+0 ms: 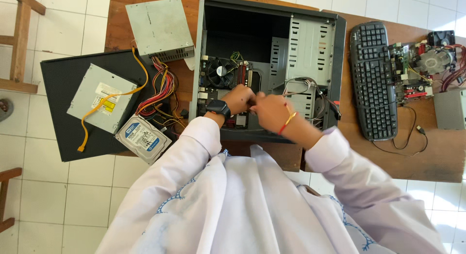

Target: The person uses a screwdriver to tighten screws on a graphics card installed in a desktop computer tower. They repeatedly adjust the card and secure it to the motherboard and case.

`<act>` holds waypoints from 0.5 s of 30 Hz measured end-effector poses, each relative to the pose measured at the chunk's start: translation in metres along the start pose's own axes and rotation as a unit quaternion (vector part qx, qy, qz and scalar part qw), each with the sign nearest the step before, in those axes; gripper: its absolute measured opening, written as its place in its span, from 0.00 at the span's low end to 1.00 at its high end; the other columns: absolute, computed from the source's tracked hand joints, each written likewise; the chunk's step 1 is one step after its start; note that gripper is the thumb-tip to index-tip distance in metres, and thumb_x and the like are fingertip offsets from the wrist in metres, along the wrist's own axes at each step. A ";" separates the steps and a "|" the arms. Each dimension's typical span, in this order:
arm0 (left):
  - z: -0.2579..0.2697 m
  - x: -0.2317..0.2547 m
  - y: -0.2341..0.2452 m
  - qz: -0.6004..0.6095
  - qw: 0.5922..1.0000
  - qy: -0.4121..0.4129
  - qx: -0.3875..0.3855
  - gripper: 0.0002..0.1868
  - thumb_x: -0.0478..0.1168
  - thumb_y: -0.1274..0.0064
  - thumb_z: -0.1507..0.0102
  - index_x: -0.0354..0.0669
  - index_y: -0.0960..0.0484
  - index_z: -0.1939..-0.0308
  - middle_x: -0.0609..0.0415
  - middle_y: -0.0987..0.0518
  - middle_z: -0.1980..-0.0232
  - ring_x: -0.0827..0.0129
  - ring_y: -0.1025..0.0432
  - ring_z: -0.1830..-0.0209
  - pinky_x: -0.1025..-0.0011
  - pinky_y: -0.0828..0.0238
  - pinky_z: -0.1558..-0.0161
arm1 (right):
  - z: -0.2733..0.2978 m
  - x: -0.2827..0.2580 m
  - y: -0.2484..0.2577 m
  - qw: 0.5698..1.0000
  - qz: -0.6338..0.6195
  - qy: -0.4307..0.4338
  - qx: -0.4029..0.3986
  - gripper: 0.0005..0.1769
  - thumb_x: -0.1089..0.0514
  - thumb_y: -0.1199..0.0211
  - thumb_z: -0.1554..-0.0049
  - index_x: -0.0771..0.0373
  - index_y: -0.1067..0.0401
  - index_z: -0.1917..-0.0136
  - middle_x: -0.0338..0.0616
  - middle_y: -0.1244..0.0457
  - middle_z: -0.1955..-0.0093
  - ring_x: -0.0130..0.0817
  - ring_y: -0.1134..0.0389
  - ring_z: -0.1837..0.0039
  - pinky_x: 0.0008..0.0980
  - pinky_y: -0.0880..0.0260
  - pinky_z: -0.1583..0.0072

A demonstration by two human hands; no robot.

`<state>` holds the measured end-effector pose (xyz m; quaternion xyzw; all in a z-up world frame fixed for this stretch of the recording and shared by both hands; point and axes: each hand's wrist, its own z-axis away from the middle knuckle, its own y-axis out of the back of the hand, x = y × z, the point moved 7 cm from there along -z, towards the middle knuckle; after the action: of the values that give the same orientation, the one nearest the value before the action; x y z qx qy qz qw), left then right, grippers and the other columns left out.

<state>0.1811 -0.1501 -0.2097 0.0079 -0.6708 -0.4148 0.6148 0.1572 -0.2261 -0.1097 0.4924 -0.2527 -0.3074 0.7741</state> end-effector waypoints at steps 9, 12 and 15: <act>0.016 0.005 0.011 -0.060 0.998 -0.024 -0.005 0.03 0.32 0.46 0.51 0.43 0.21 0.80 0.52 0.20 0.77 0.51 0.25 0.73 0.61 0.29 0.68 | 0.034 -0.042 0.059 0.944 -0.032 0.205 0.257 0.02 0.61 0.40 0.44 0.57 0.31 0.56 0.37 0.38 0.66 0.29 0.33 0.62 0.23 0.30 0.59; 0.014 0.011 0.015 -0.040 0.999 -0.008 0.000 0.05 0.31 0.47 0.49 0.42 0.19 0.79 0.52 0.22 0.80 0.53 0.26 0.76 0.66 0.28 0.67 | 0.031 -0.024 0.058 0.939 -0.074 0.213 0.261 0.02 0.60 0.43 0.43 0.53 0.32 0.56 0.35 0.40 0.65 0.33 0.34 0.60 0.28 0.31 0.59; 0.013 0.034 0.026 -0.017 1.000 -0.011 0.009 0.04 0.34 0.45 0.46 0.42 0.16 0.75 0.50 0.21 0.77 0.54 0.26 0.75 0.64 0.28 0.68 | 0.020 -0.004 0.043 0.930 -0.114 0.264 0.229 0.03 0.64 0.40 0.43 0.57 0.32 0.56 0.37 0.43 0.64 0.36 0.36 0.60 0.30 0.32 0.56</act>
<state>0.1751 -0.1437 -0.1655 0.0203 -0.6810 -0.4192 0.6001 0.1499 -0.2214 -0.0626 0.7448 -0.0448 -0.1861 0.6393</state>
